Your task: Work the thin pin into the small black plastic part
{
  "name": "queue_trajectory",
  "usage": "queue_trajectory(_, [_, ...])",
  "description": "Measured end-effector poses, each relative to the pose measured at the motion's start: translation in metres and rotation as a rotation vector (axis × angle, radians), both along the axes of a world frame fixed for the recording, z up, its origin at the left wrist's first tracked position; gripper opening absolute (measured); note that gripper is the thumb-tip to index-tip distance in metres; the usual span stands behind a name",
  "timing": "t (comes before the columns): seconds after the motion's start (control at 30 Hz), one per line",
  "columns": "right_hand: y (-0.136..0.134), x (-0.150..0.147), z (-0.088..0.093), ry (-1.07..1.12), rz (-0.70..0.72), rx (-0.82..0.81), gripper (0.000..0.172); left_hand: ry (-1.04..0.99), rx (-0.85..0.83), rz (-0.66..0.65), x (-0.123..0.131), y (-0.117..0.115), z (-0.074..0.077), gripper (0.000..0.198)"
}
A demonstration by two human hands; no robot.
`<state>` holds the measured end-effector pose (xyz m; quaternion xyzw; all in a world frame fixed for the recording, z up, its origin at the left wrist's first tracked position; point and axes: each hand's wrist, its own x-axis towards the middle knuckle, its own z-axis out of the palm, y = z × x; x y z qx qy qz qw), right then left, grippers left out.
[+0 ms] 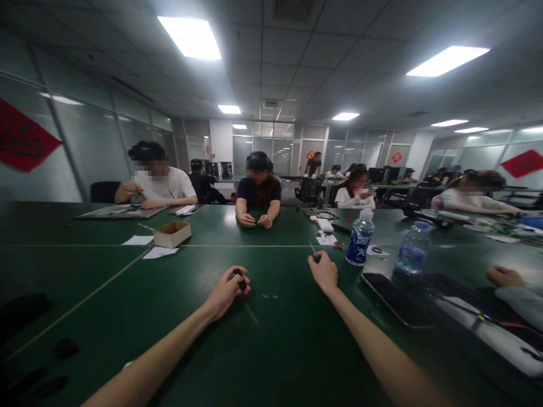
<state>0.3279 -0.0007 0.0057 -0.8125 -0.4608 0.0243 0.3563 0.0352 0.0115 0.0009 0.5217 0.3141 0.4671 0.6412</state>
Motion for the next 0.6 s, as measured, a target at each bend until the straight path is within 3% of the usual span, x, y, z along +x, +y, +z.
queue_trajectory(0.1, [0.013, 0.035, -0.001, -0.004, -0.126, -0.105, 0.046, -0.017, -0.014, -0.003, -0.001, 0.0, -0.001, 0.028])
queue_trajectory(0.2, [0.028, 0.052, -0.002, -0.017, -0.159, -0.155, 0.048, -0.046, -0.01, -0.007, -0.001, 0.001, -0.001, 0.021])
queue_trajectory(0.3, [0.04, 0.053, -0.004, -0.04, -0.145, -0.196, 0.049, -0.076, 0.01, -0.025, -0.001, 0.0, 0.0, 0.008])
queue_trajectory(0.47, [0.042, 0.039, -0.007, -0.13, -0.026, -0.242, 0.031, -0.01, 0.035, -0.055, -0.002, -0.003, 0.004, 0.034])
queue_trajectory(0.6, [0.031, 0.031, -0.009, -0.185, 0.057, -0.256, 0.028, 0.007, 0.053, -0.042, -0.002, -0.003, 0.002, 0.041])
